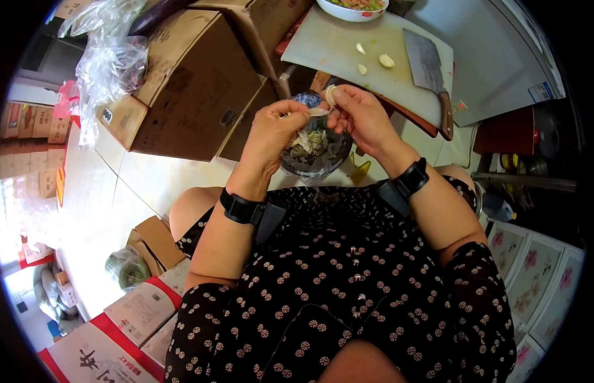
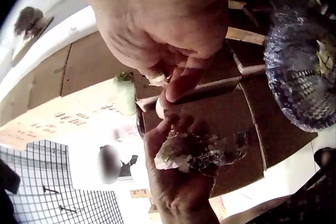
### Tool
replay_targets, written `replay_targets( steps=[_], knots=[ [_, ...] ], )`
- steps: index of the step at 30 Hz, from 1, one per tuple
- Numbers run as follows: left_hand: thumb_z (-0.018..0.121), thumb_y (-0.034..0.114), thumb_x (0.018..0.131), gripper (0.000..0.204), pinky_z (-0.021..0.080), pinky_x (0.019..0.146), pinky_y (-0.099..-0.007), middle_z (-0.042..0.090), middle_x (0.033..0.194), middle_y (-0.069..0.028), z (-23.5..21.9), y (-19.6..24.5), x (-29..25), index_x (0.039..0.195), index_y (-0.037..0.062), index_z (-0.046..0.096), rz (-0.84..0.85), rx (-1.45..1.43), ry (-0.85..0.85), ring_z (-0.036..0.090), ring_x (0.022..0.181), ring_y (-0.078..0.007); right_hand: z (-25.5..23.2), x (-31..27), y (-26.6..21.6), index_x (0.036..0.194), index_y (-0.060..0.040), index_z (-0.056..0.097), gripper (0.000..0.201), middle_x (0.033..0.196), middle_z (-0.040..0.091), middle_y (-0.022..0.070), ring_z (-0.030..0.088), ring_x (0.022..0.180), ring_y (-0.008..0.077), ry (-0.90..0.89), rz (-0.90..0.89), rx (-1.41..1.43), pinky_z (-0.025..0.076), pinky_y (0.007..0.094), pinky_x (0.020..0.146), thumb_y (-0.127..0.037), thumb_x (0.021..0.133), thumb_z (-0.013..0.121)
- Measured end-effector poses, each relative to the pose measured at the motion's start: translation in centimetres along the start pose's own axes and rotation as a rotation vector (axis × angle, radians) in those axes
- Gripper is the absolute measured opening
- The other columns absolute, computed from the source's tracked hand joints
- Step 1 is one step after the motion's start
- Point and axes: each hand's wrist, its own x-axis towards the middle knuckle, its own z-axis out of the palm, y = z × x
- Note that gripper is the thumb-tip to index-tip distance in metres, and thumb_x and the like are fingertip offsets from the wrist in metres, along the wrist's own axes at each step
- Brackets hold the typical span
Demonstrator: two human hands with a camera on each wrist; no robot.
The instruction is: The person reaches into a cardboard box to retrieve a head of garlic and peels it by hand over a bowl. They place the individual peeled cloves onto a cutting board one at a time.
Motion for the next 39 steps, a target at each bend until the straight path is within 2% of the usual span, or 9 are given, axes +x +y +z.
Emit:
replay_targets(
  steps=[4, 11, 14, 17, 20, 23, 30, 32, 39],
  knots=[
    [0.069, 0.009, 0.087, 0.009, 0.036, 0.052, -0.0179, 0.06, 0.074, 0.0026, -0.6, -0.5, 1.1, 0.091, 0.0016, 0.07, 0.174, 0.123, 0.108, 0.049, 0.058, -0.0046, 1.1, -0.4, -0.3, 0.116, 0.0014, 0.061, 0.028, 0.094, 0.067, 0.0075, 0.063, 0.07, 0.0105, 0.004, -0.11, -0.241, 0.053, 0.0219, 0.061, -0.02, 0.098, 0.06],
    [0.075, 0.017, 0.087, 0.017, 0.035, 0.05, -0.0177, 0.061, 0.074, 0.004, 0.1, 0.7, -0.1, 0.093, 0.0015, 0.071, 0.14, 0.16, 0.001, 0.048, 0.058, -0.0021, 1.7, -1.1, -0.2, 0.112, -0.0007, 0.065, 0.019, 0.087, 0.068, 0.0022, 0.061, 0.068, 0.0056, 0.047, -0.265, -0.638, 0.05, 0.0202, 0.061, -0.009, 0.094, 0.063],
    [0.075, 0.017, 0.086, 0.017, 0.034, 0.05, -0.0173, 0.061, 0.073, 0.0045, -0.1, 0.0, 0.4, 0.092, 0.0024, 0.072, 0.201, 0.239, 0.007, 0.048, 0.058, -0.0012, 1.8, -1.1, -0.1, 0.105, -0.0005, 0.067, 0.02, 0.082, 0.07, 0.0097, 0.065, 0.067, 0.0132, 0.078, -0.384, -0.846, 0.052, 0.0265, 0.063, -0.011, 0.088, 0.068],
    [0.074, 0.016, 0.087, 0.014, 0.035, 0.051, -0.0179, 0.059, 0.071, 0.0049, -0.2, 0.0, 0.5, 0.09, 0.002, 0.072, 0.191, 0.314, 0.034, 0.048, 0.057, -0.0016, 2.0, -1.4, -0.6, 0.107, -0.0015, 0.067, 0.018, 0.075, 0.067, 0.0013, 0.059, 0.062, 0.006, 0.06, -0.436, -0.947, 0.048, 0.022, 0.06, -0.008, 0.09, 0.067],
    [0.071, 0.013, 0.087, 0.012, 0.037, 0.052, -0.0184, 0.059, 0.07, 0.0045, -0.3, -0.5, 0.7, 0.088, 0.0012, 0.071, 0.317, 0.422, 0.053, 0.049, 0.057, -0.0023, 2.3, -1.7, -0.9, 0.101, -0.0016, 0.068, 0.018, 0.085, 0.068, 0.0122, 0.066, 0.07, 0.0186, 0.062, -0.529, -1.076, 0.052, 0.0302, 0.063, -0.011, 0.086, 0.069],
    [0.072, 0.012, 0.078, 0.014, 0.044, 0.057, -0.0219, 0.061, 0.066, -0.0001, 0.3, -0.3, 0.4, 0.083, -0.0015, 0.071, 0.36, 0.482, 0.133, 0.052, 0.06, -0.0039, 2.5, -1.6, -0.6, 0.104, -0.0048, 0.069, 0.017, 0.094, 0.069, 0.0088, 0.066, 0.077, 0.0164, 0.07, -0.695, -1.1, 0.052, 0.0282, 0.064, -0.011, 0.088, 0.068],
    [0.066, 0.011, 0.085, 0.011, 0.04, 0.054, -0.0193, 0.06, 0.071, 0.0029, 0.0, 0.0, 0.3, 0.084, 0.001, 0.07, 0.247, 0.355, 0.156, 0.05, 0.059, -0.0034, 0.8, -0.6, -0.7, 0.12, -0.0043, 0.066, 0.027, 0.107, 0.069, 0.0032, 0.06, 0.075, 0.0075, 0.129, -0.113, 0.013, 0.046, 0.019, 0.058, -0.016, 0.096, 0.063],
    [0.065, 0.011, 0.086, 0.012, 0.041, 0.055, -0.0195, 0.061, 0.072, 0.0023, -0.3, 0.2, 0.4, 0.086, 0.0001, 0.07, 0.217, 0.395, 0.155, 0.051, 0.061, -0.0037, 0.6, -0.8, -1.1, 0.119, -0.0042, 0.066, 0.026, 0.107, 0.069, 0.0039, 0.06, 0.074, 0.0073, 0.066, -0.112, -0.037, 0.047, 0.0192, 0.06, -0.015, 0.096, 0.063],
    [0.07, 0.014, 0.084, 0.017, 0.045, 0.061, -0.0219, 0.066, 0.076, -0.0014, -0.6, -1.0, 1.5, 0.091, -0.0019, 0.072, 0.434, 0.472, 0.209, 0.056, 0.067, -0.0067, 1.3, -0.8, -0.6, 0.118, -0.0021, 0.067, 0.024, 0.098, 0.067, 0.0038, 0.064, 0.079, 0.0099, 0.039, -0.185, -0.282, 0.054, 0.0233, 0.073, -0.009, 0.096, 0.061]
  ],
)
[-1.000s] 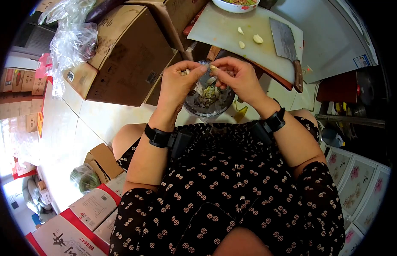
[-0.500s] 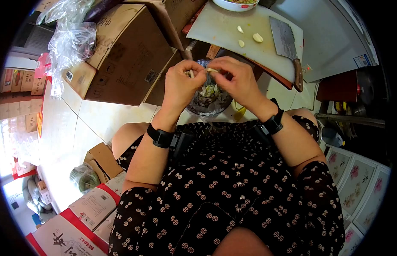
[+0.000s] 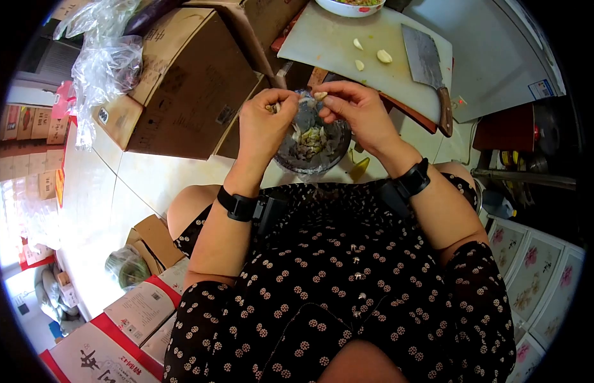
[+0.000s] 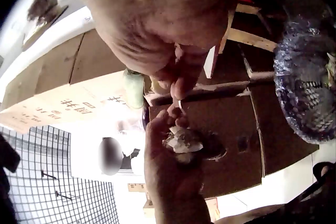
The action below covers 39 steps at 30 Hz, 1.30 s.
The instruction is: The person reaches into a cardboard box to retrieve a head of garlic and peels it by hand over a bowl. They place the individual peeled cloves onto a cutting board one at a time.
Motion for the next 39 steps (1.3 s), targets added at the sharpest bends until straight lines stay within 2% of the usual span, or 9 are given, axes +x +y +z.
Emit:
replay_targets(
  steps=[2, 9, 14, 20, 24, 26, 29, 32, 39],
  knots=[
    [0.072, 0.017, 0.081, 0.019, 0.05, 0.064, -0.0263, 0.068, 0.072, -0.0067, -0.1, 1.1, -0.3, 0.088, -0.0007, 0.072, -0.016, 0.01, 0.0, 0.062, 0.067, -0.011, 0.1, -0.1, -0.1, 0.115, -0.0011, 0.068, 0.022, 0.097, 0.067, 0.0043, 0.065, 0.081, 0.011, -0.011, -0.087, -0.124, 0.054, 0.024, 0.074, -0.007, 0.095, 0.061],
    [0.077, 0.017, 0.083, 0.019, 0.043, 0.06, -0.0208, 0.064, 0.074, 0.0012, 0.0, 2.0, -0.7, 0.089, -0.0002, 0.072, -0.063, -0.078, -0.127, 0.054, 0.066, -0.0039, 0.7, -0.3, -0.5, 0.105, 0.0006, 0.071, 0.018, 0.097, 0.068, 0.009, 0.066, 0.083, 0.0158, 0.045, -0.382, -0.539, 0.053, 0.0256, 0.074, -0.002, 0.088, 0.065],
    [0.077, 0.018, 0.08, 0.021, 0.047, 0.062, -0.025, 0.066, 0.07, -0.0037, -0.2, 2.0, -0.6, 0.087, -0.0011, 0.073, -0.065, -0.002, -0.112, 0.058, 0.066, -0.0064, 0.7, -0.2, -0.1, 0.103, 0.0005, 0.071, 0.017, 0.097, 0.069, 0.0107, 0.067, 0.082, 0.0175, 0.05, -0.375, -0.532, 0.054, 0.0264, 0.073, -0.002, 0.087, 0.066],
    [0.072, 0.016, 0.078, 0.013, 0.049, 0.063, -0.0309, 0.066, 0.074, -0.0086, 0.6, 1.4, -0.8, 0.082, 0.0031, 0.071, 0.132, 0.194, 0.017, 0.063, 0.067, -0.021, 1.2, -0.6, -0.4, 0.1, 0.0016, 0.071, 0.015, 0.096, 0.069, 0.0115, 0.068, 0.076, 0.0165, 0.076, -0.345, -0.558, 0.054, 0.0256, 0.069, -0.002, 0.086, 0.067],
    [0.07, 0.011, 0.08, 0.013, 0.046, 0.061, -0.0253, 0.065, 0.074, -0.0086, 1.0, 2.3, -1.2, 0.085, -0.0014, 0.069, 0.207, 0.332, 0.105, 0.058, 0.065, -0.0106, 1.4, -0.7, -0.7, 0.099, 0.0023, 0.07, 0.013, 0.096, 0.068, 0.0107, 0.068, 0.074, 0.015, 0.085, -0.335, -0.586, 0.054, 0.0259, 0.067, -0.002, 0.088, 0.066],
    [0.069, 0.011, 0.08, 0.013, 0.046, 0.061, -0.0253, 0.065, 0.073, -0.0094, 1.1, 2.1, -1.1, 0.085, -0.0013, 0.069, 0.224, 0.339, 0.138, 0.058, 0.065, -0.011, 1.4, -0.7, -0.6, 0.102, 0.0018, 0.07, 0.014, 0.098, 0.068, 0.0088, 0.067, 0.076, 0.0142, 0.062, -0.259, -0.434, 0.054, 0.0256, 0.069, -0.003, 0.09, 0.065],
    [0.069, 0.016, 0.079, 0.013, 0.051, 0.066, -0.0324, 0.067, 0.077, -0.0106, 0.9, 1.1, -0.6, 0.083, 0.0037, 0.07, 0.156, 0.249, 0.148, 0.065, 0.069, -0.0257, 1.0, -0.2, -0.1, 0.108, 0.0006, 0.067, 0.016, 0.101, 0.067, 0.0068, 0.066, 0.081, 0.0129, 0.095, -0.144, -0.03, 0.054, 0.025, 0.073, -0.005, 0.093, 0.062],
    [0.068, 0.015, 0.079, 0.014, 0.051, 0.066, -0.0317, 0.067, 0.074, -0.0121, -0.2, 1.1, -0.3, 0.084, 0.002, 0.07, -0.017, 0.093, 0.103, 0.065, 0.066, -0.0232, -0.8, 0.4, 0.3, 0.119, -0.0017, 0.061, 0.023, 0.105, 0.066, 0.007, 0.062, 0.08, 0.0106, 0.054, -0.032, 0.295, 0.052, 0.0237, 0.072, -0.011, 0.098, 0.059],
    [0.066, 0.02, 0.081, 0.019, 0.051, 0.065, -0.0339, 0.068, 0.073, -0.0132, -0.6, 1.2, -0.2, 0.083, 0.0022, 0.071, 0.022, 0.266, 0.056, 0.066, 0.065, -0.0222, -1.5, 0.6, 0.3, 0.134, -0.0049, 0.054, 0.036, 0.108, 0.064, 0.0072, 0.06, 0.082, 0.0092, -0.049, 0.05, 0.536, 0.051, 0.023, 0.07, -0.016, 0.1, 0.057]
  ],
)
